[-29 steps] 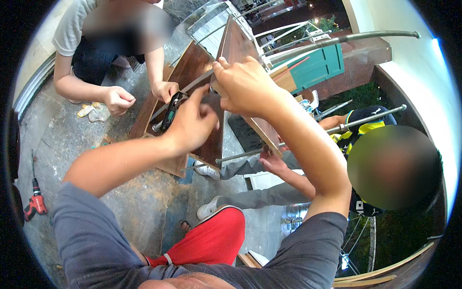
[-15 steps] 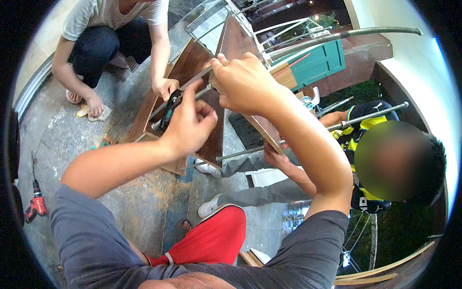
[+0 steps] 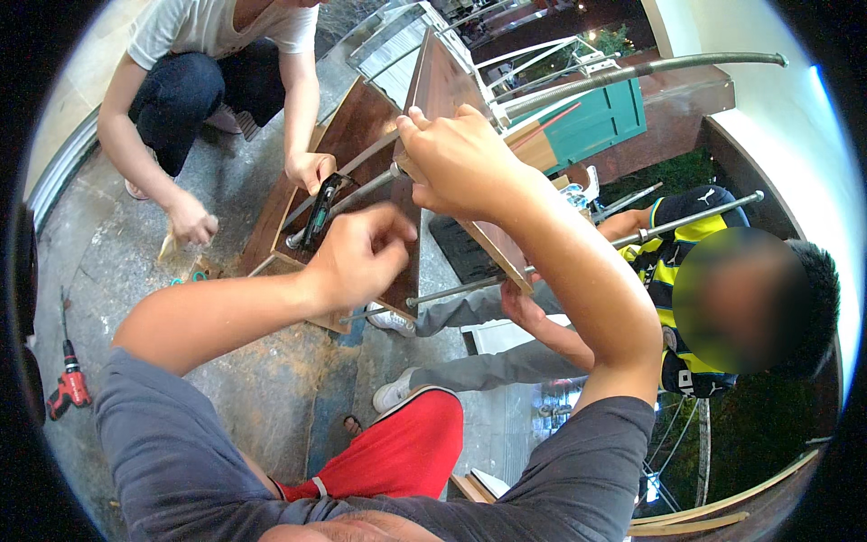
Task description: The person assembles a wooden furniture piece by attaching metal threaded rods to a wooden frame. They use a tape measure to check dimensions and a square tool to ensure alignment while another person assists by holding parts steady.
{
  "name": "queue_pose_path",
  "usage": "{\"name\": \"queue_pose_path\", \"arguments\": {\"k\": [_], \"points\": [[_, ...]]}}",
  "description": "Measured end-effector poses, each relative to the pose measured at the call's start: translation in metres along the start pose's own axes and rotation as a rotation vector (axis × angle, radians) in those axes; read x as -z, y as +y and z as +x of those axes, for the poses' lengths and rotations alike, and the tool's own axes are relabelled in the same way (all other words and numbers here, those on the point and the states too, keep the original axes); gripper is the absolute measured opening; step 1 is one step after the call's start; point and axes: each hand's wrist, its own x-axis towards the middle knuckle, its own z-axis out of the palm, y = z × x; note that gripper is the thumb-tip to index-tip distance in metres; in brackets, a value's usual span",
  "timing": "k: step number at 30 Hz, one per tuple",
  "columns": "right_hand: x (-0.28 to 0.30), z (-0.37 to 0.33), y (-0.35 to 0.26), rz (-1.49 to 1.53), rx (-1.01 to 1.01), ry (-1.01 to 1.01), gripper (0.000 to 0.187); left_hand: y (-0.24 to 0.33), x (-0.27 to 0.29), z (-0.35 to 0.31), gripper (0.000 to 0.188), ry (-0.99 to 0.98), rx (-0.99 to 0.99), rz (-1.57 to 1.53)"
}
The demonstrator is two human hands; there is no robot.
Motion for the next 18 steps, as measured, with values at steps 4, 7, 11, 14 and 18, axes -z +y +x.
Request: {"name": "queue_pose_path", "arguments": {"k": [4, 7, 11, 14, 18], "points": [[-0.001, 0.0, 0.0, -0.014, 0.026, 0.049, 0.07, 0.003, -0.001, 0.015, 0.062, 0.173, -0.001, -0.078], [-0.003, -0.001, 0.001, -0.016, 0.027, 0.046, 0.07, -0.004, 0.004, 0.01, 0.064, 0.015, 0.008, -0.036], [-0.002, -0.004, 0.001, 0.009, -0.005, 0.007, 0.071, 0.003, -0.002, -0.001, 0.075, 0.119, -0.004, -0.092], [-0.007, 0.002, 0.003, 0.0, 0.017, 0.061, 0.073, -0.008, 0.004, 0.017, 0.088, 0.029, 0.061, -0.115], [-0.006, -0.001, 0.001, -0.046, 0.043, 0.078, 0.073, -0.003, 0.009, -0.008, 0.074, -0.141, -0.043, 0.058]]}}
